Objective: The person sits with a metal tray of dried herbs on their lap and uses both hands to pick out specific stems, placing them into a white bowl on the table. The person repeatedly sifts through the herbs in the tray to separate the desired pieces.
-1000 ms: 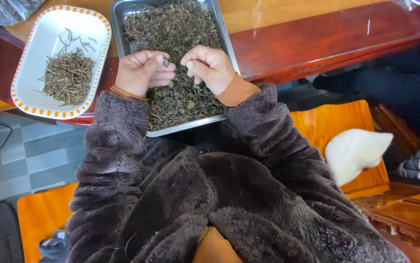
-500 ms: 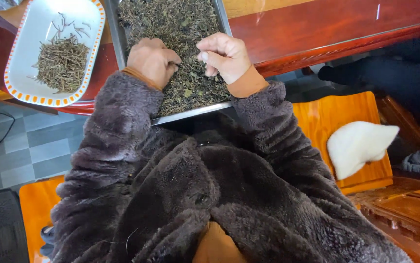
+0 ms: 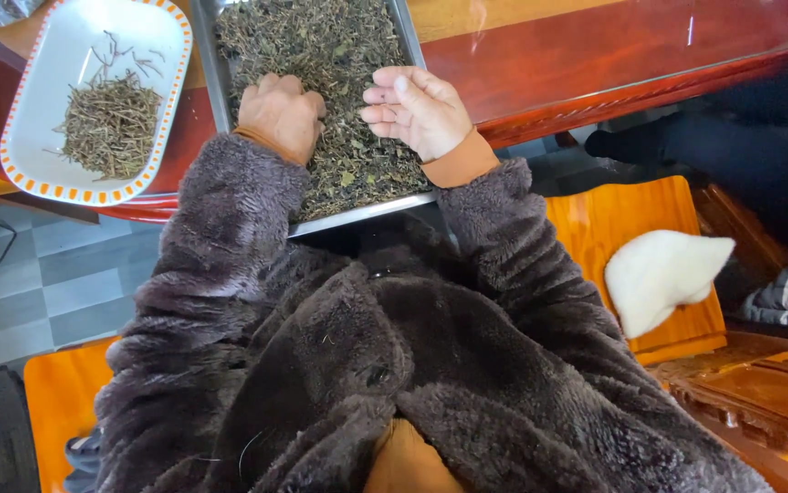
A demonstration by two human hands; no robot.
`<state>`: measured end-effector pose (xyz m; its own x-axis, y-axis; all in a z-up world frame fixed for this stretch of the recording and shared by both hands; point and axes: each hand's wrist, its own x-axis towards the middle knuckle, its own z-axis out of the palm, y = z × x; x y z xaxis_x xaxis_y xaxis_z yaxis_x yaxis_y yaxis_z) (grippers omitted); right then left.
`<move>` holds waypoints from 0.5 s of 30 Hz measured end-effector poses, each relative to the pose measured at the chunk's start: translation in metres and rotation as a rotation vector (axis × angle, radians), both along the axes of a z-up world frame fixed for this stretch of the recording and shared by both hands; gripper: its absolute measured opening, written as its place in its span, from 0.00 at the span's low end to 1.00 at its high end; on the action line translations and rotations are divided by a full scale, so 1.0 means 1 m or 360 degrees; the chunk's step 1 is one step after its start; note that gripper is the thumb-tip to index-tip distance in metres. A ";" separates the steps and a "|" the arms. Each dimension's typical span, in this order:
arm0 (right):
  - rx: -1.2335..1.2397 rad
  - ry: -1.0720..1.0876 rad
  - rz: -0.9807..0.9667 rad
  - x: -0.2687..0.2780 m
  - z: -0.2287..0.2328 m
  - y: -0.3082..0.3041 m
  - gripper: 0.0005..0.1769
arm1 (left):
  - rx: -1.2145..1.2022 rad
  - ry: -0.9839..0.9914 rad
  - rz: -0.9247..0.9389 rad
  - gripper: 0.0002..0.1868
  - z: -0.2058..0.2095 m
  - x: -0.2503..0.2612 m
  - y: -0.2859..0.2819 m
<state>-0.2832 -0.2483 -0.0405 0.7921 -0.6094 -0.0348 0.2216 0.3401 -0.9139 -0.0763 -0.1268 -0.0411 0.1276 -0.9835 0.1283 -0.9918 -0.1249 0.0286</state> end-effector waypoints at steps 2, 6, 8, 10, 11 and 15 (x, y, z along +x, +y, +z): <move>-0.0008 -0.0012 0.0017 0.000 0.001 0.000 0.20 | 0.0024 -0.0072 0.0067 0.06 0.003 -0.004 0.002; -0.0397 0.0310 0.0062 0.006 0.029 0.004 0.12 | -0.0076 -0.0068 0.0057 0.06 -0.022 0.013 -0.003; -0.1207 0.0941 0.0149 0.012 0.059 0.015 0.06 | -0.0223 -0.0065 0.0030 0.06 -0.029 0.018 -0.004; -0.1479 0.0922 0.0211 0.032 0.025 -0.007 0.03 | -0.0348 -0.0120 0.0032 0.06 -0.035 0.021 -0.001; -0.1754 0.0895 0.0271 0.042 0.010 -0.018 0.01 | -0.0477 -0.0179 0.0033 0.07 -0.037 0.023 -0.001; -0.1993 0.1222 0.0359 0.061 0.007 -0.013 0.08 | -0.0420 0.0382 -0.0082 0.09 -0.012 0.023 0.010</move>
<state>-0.2223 -0.2610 -0.0335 0.9030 -0.4280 -0.0365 -0.3879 -0.7758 -0.4976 -0.0528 -0.1169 -0.0527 0.1360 -0.9264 0.3510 -0.9577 -0.0323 0.2859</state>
